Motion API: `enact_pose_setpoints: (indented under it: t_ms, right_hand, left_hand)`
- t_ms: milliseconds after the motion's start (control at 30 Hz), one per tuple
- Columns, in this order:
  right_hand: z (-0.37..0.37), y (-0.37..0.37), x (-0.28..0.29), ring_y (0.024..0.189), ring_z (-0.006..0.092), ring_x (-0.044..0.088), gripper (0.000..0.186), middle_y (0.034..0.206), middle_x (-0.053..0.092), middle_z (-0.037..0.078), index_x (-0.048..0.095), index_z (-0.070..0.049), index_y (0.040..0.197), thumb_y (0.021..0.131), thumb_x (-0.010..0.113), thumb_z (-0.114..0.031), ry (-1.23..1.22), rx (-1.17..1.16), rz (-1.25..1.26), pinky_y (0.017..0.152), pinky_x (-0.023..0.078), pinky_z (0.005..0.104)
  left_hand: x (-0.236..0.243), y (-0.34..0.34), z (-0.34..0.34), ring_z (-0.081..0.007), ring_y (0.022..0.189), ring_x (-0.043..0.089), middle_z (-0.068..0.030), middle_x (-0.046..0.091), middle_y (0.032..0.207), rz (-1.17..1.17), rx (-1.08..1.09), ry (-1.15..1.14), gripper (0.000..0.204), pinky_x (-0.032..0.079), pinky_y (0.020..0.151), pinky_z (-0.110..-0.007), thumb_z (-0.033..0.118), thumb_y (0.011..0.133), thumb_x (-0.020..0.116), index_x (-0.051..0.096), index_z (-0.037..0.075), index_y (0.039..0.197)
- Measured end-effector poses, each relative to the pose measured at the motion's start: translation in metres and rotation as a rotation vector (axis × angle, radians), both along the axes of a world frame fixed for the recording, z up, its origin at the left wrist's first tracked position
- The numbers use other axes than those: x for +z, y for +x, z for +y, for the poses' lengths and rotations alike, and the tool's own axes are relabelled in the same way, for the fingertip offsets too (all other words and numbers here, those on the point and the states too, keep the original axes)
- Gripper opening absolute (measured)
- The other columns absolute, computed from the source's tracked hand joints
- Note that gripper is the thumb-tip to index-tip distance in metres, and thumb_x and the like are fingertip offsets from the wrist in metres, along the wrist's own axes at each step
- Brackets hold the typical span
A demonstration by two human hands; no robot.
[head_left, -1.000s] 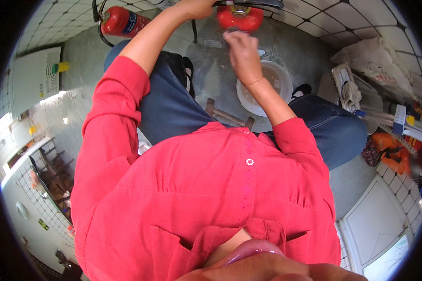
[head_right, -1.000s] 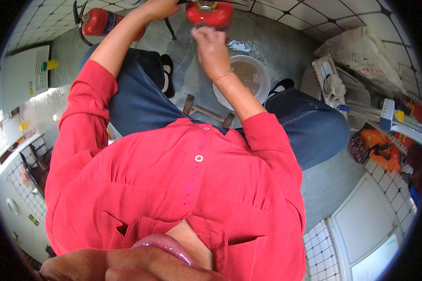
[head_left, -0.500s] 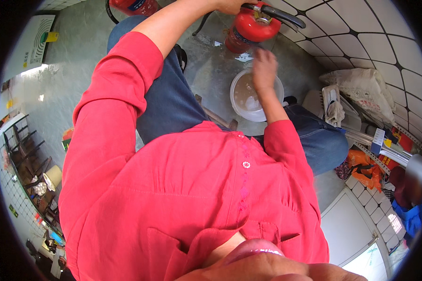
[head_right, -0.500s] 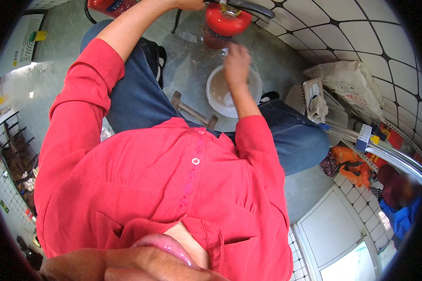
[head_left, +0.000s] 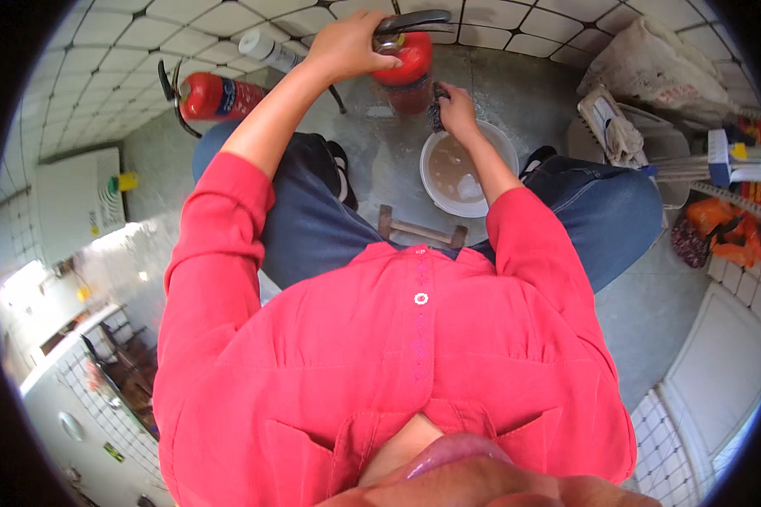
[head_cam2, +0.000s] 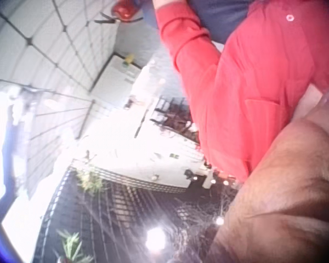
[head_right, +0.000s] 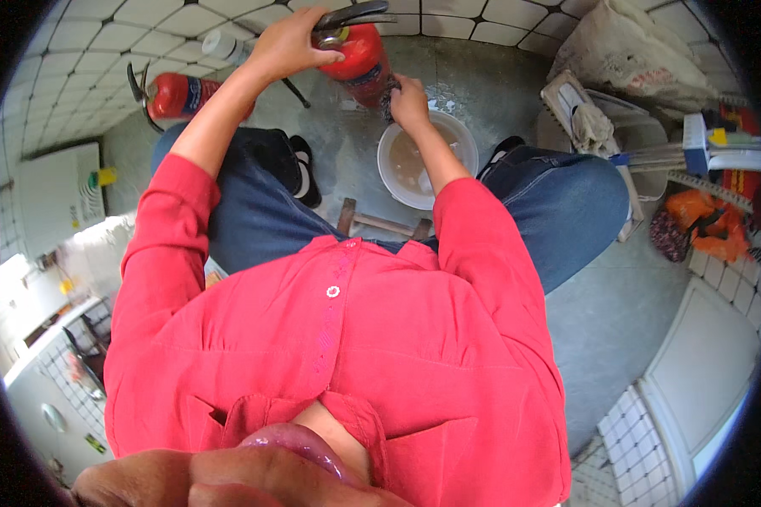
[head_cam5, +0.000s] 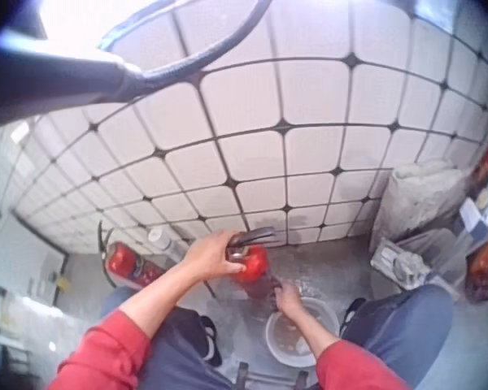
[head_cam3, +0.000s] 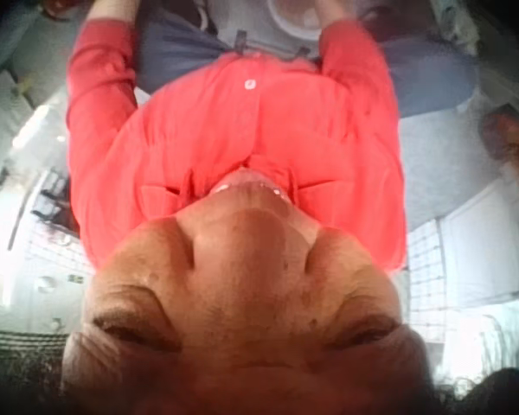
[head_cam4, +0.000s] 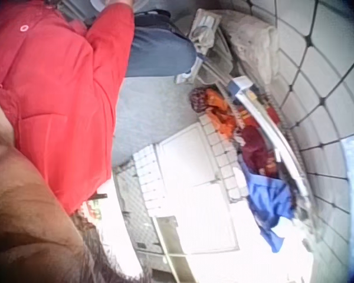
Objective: The person cleans a fire extinguisher by dipping a scrubbing pad into a bucket of water and scrubbing the tank and hose, then wipes the surface with a cloth.
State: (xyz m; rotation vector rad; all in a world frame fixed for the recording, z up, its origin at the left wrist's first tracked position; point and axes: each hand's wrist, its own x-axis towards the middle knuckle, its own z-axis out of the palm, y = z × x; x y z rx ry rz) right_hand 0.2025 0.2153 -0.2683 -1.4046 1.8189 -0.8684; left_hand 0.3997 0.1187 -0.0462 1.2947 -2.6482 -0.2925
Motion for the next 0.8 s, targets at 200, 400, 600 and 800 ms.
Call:
enact_pose_setpoints:
  t_ms: [200,400,600,800]
  right_hand:
    - [-0.028,0.018,0.059,0.116,0.041,0.054,0.041,0.119,0.06,0.024,0.059,-0.002,0.126,0.087,0.056,-0.013,-0.412,-0.38,-0.243,0.103,0.041,0.0454]
    - [-0.003,0.012,0.008,0.115,0.0373,0.057,0.036,0.119,0.061,0.022,0.061,-0.002,0.126,0.091,0.054,-0.01,-0.034,-0.184,-0.221,0.101,0.044,0.0395]
    - [-0.017,0.035,0.055,0.112,0.0396,0.056,0.036,0.119,0.058,0.023,0.059,-0.001,0.124,0.09,0.054,-0.01,-0.388,-0.358,-0.262,0.099,0.043,0.0439]
    - [-0.014,0.027,0.008,0.115,0.0405,0.056,0.031,0.123,0.058,0.023,0.063,-0.004,0.119,0.089,0.055,-0.01,-0.12,-0.341,-0.276,0.096,0.046,0.0445]
  left_hand:
    - [0.005,0.02,-0.026,-0.027,0.1,0.063,-0.0143,0.065,0.109,0.177,-0.076,0.388,0.048,0.049,0.086,-0.036,0.036,0.088,0.065,0.062,0.006,0.126]
    - [0.007,0.006,-0.02,-0.0317,0.093,0.063,-0.0159,0.064,0.106,0.132,-0.097,0.269,0.037,0.049,0.082,-0.038,0.026,0.09,0.063,0.062,0.002,0.119]
    - [0.011,-0.002,-0.025,-0.0264,0.086,0.061,-0.0126,0.062,0.098,0.079,-0.155,0.271,0.033,0.049,0.078,-0.035,0.019,0.091,0.065,0.06,0.003,0.119]
    - [0.009,0.003,-0.03,-0.0185,0.082,0.057,-0.0085,0.059,0.093,0.158,-0.19,0.299,0.029,0.047,0.076,-0.029,0.012,0.092,0.066,0.059,0.001,0.118]
